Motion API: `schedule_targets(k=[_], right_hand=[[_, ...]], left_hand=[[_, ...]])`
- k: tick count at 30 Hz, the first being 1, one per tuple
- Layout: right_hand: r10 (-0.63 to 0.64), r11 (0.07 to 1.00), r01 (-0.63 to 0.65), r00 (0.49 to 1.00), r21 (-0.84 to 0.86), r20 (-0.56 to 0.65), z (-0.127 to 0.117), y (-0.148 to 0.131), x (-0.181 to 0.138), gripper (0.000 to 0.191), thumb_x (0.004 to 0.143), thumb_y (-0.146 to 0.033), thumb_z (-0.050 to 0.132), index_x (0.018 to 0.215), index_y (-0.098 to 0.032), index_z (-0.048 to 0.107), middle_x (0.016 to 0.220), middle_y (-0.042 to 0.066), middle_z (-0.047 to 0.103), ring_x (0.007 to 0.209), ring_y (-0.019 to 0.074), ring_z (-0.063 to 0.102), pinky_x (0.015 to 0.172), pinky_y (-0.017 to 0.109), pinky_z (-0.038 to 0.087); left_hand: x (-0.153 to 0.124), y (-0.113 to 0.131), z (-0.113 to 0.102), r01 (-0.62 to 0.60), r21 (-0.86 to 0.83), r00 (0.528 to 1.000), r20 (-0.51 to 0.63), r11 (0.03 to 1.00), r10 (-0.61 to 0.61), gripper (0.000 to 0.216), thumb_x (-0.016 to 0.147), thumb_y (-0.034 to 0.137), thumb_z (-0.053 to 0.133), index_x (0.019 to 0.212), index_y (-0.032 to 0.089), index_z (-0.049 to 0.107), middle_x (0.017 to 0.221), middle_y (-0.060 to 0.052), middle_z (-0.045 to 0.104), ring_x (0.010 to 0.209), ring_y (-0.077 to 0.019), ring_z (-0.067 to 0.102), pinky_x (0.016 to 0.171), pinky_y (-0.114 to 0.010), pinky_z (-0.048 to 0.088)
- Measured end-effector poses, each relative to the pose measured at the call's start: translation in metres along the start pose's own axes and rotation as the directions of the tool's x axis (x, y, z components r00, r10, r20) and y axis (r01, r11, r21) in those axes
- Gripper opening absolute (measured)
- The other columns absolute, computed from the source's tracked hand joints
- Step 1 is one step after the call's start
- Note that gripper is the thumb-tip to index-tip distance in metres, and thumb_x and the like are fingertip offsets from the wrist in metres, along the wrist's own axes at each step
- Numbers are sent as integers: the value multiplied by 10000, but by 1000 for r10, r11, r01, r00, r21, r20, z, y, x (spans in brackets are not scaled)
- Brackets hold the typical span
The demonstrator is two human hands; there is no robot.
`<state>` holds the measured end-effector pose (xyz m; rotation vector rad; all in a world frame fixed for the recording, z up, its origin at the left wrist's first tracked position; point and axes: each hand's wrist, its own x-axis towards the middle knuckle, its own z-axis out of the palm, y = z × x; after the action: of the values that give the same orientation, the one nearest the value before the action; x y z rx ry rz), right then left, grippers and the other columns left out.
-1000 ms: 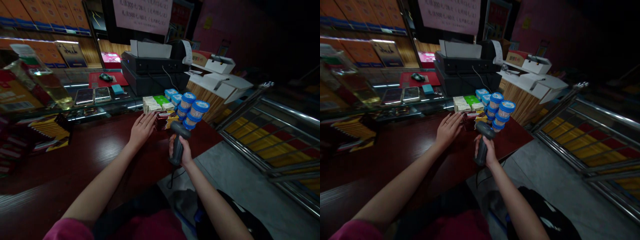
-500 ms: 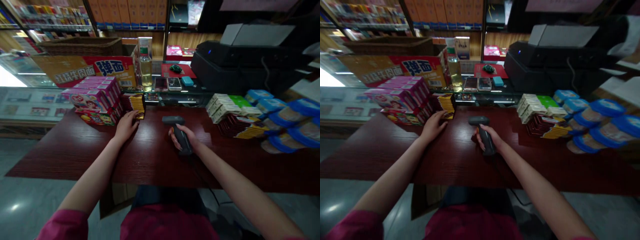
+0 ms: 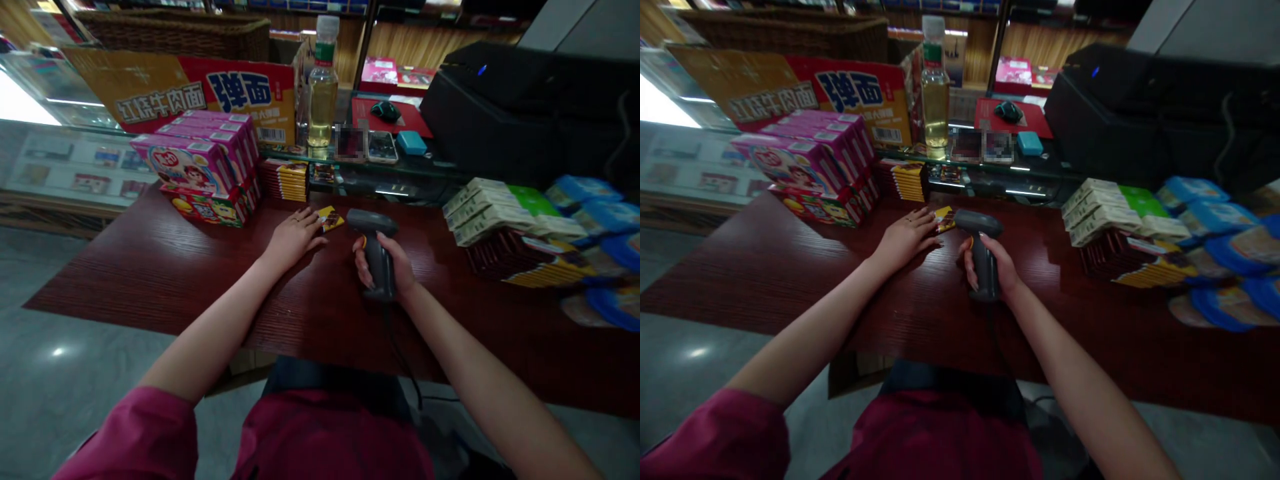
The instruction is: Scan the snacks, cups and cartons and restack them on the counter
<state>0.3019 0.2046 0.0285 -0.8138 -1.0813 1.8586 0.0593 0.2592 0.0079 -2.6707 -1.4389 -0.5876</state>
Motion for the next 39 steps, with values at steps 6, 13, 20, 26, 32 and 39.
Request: schedule_targets(k=[6,13,20,26,32,39], right_hand=[[9,1000,-11,998,-21,-64,-3,-4,-2,468,858,-659,554,900,-195,603,551,-44,528,358,106,442,326,227,374],[51,999,-51,998,0,32,-4,0,-3,453,876,-632,568,931,-184,600,562,-43,557,354,114,481,305,222,404],[81,995,-79,996,-60,27,0,5,-4,439,881,-601,610,861,-163,627,554,-23,594,342,117,512,305,222,431],[67,994,-65,998,-86,17,2,4,-4,423,908,-568,585,826,-157,638,532,-23,578,341,113,502,308,222,437],[39,998,-39,999,-46,8,-2,5,-5,447,885,-598,607,874,-153,650,548,-31,594,339,113,508,310,224,444],[-70,997,74,991,33,-118,-29,0,-32,472,850,-642,621,891,-172,635,546,-41,598,346,117,518,323,230,457]], left_hand=[[-2,10,-3,79,-70,996,38,994,-76,447,1001,370,604,1426,230,597,1528,-138,564,1377,-289,585,1081,-411,525],[1,4,-9,331,-383,905,-129,863,-404,374,1038,373,473,1035,164,783,935,-74,806,845,-213,735,740,-257,485],[3,-1,-1,357,-600,865,-76,716,-496,393,986,430,522,877,155,782,802,-27,764,759,-192,656,686,-273,423],[4,-4,4,384,-618,849,-55,685,-525,463,985,473,514,684,168,689,611,-6,627,618,-139,537,584,-259,369],[4,-11,7,338,-793,869,58,506,-491,571,913,667,552,1028,155,775,955,-65,777,862,-202,682,747,-278,521],[-2,-2,-6,346,-786,893,108,513,-437,750,727,684,769,1264,162,731,1248,-140,750,1098,-321,708,1001,-450,551]])
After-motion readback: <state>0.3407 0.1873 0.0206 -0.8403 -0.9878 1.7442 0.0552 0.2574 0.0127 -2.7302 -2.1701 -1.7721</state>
